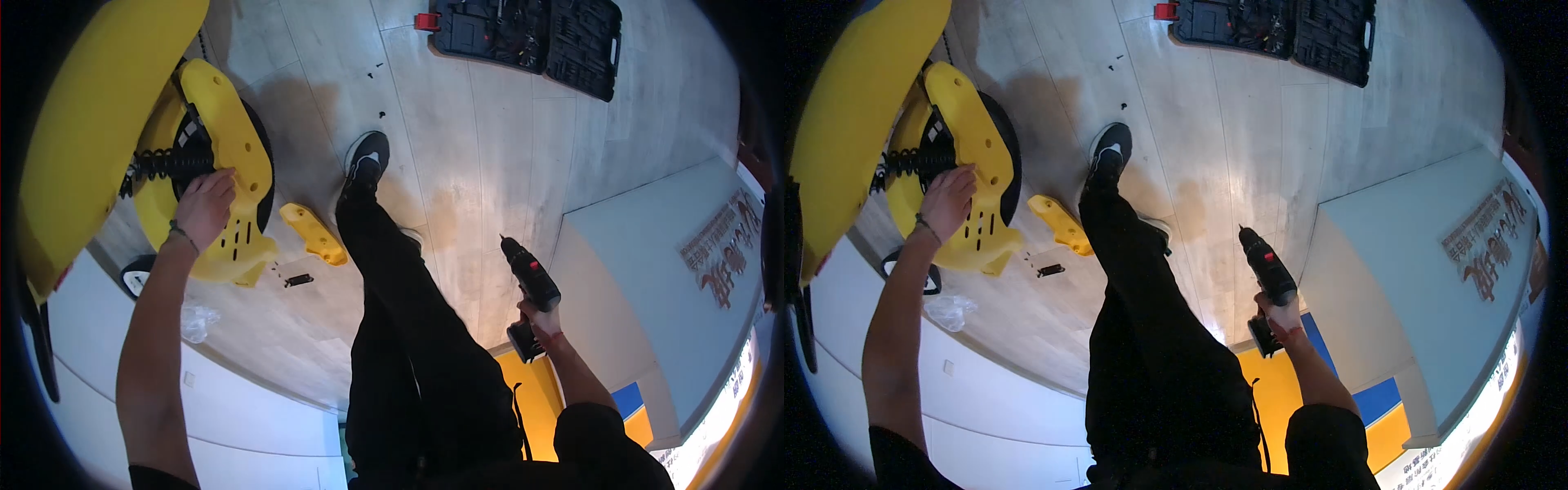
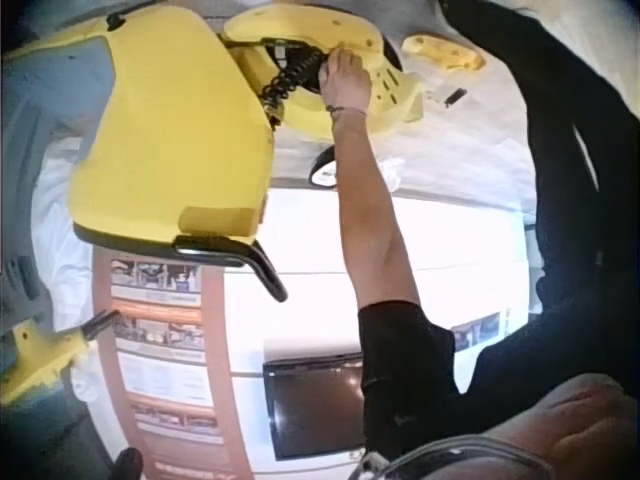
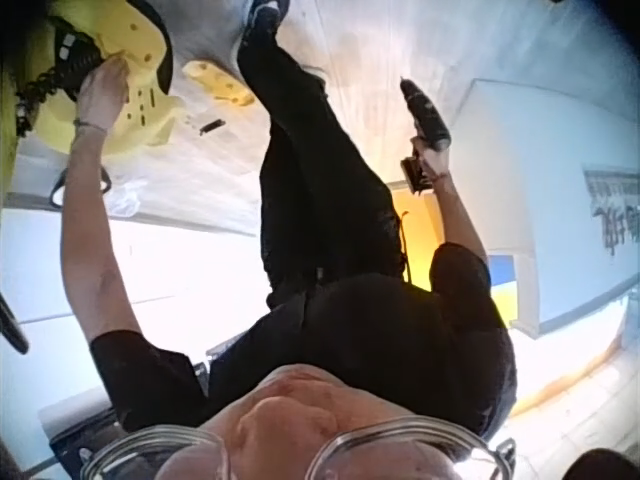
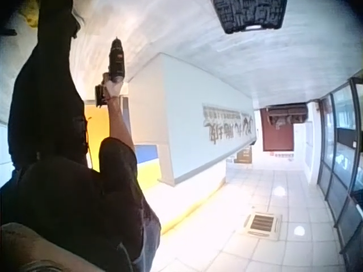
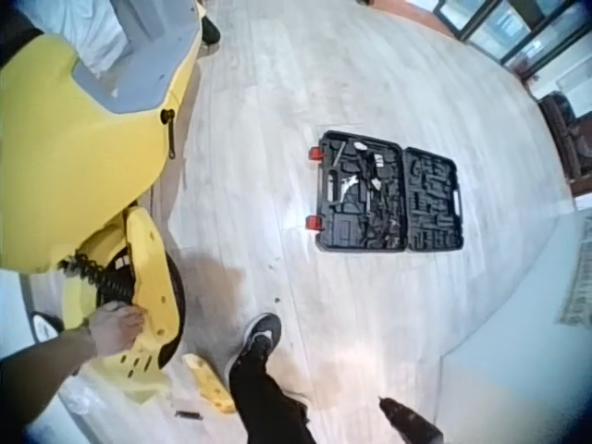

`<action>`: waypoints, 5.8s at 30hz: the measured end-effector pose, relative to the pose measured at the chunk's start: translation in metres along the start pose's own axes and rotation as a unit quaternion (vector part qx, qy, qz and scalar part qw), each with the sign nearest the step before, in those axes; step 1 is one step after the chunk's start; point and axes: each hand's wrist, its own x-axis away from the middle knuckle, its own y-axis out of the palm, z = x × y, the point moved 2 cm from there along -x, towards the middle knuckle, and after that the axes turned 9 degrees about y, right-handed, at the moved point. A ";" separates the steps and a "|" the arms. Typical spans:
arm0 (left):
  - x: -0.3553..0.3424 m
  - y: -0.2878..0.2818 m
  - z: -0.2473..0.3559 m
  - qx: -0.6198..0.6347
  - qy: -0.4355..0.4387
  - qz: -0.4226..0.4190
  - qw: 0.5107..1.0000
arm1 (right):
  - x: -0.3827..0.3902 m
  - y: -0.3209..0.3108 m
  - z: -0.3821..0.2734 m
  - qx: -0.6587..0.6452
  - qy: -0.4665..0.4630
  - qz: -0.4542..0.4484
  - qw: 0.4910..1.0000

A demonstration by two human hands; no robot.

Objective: Installing or repairing the yellow plastic fairing and chain guard on a moped using a power drill and screws.

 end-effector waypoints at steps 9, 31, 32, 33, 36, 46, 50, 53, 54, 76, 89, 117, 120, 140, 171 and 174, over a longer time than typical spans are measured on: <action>-0.121 0.017 0.141 0.464 -0.383 0.083 0.794 | 0.006 -0.064 -0.093 0.139 -0.199 0.068 0.968; -0.401 0.146 0.093 0.670 -0.575 0.343 0.321 | -0.104 0.062 -0.176 -0.047 0.015 -0.174 0.983; -0.402 0.153 0.094 0.671 -0.566 0.344 0.333 | -0.102 0.063 -0.179 -0.015 0.071 -0.182 0.981; -0.399 0.161 0.094 0.669 -0.569 0.343 0.333 | -0.102 0.067 -0.180 0.017 0.126 -0.190 0.974; -0.386 0.160 0.094 0.661 -0.540 0.398 0.336 | -0.104 0.080 -0.177 -0.007 0.029 -0.205 0.978; -0.280 0.036 0.083 0.817 -0.361 0.449 0.017 | -0.128 0.130 -0.217 0.002 -0.216 -0.322 0.922; -0.218 0.027 0.084 0.791 -0.386 0.472 -0.054 | -0.114 0.164 -0.232 0.126 -0.179 -0.353 0.910; -0.181 0.025 0.085 0.787 -0.370 0.490 -0.054 | -0.107 0.185 -0.230 0.091 -0.182 -0.399 0.894; -0.172 0.022 0.085 0.777 -0.384 0.495 -0.062 | -0.105 0.192 -0.228 0.070 -0.198 -0.415 0.885; -0.133 0.021 0.075 0.783 -0.316 0.528 -0.089 | -0.118 0.235 -0.223 -0.045 -0.142 -0.503 0.851; -0.135 0.032 0.072 0.747 -0.306 0.572 -0.143 | -0.135 0.266 -0.228 -0.070 0.048 -0.565 0.821; -0.142 0.009 0.047 0.680 -0.446 0.580 -0.043 | -0.132 0.293 -0.232 -0.084 -0.007 -0.584 0.807; -0.144 0.010 0.047 0.665 -0.449 0.592 -0.078 | -0.132 0.293 -0.234 -0.082 -0.013 -0.565 0.821; -0.143 0.013 0.051 0.689 -0.463 0.557 -0.028 | -0.142 0.295 -0.233 -0.104 0.002 -0.575 0.811; -0.153 0.012 0.050 0.616 -0.464 0.603 -0.204 | -0.170 0.313 -0.230 -0.112 0.047 -0.635 0.763; -0.152 0.011 0.050 0.634 -0.436 0.607 -0.200 | -0.172 0.314 -0.233 -0.091 0.035 -0.639 0.763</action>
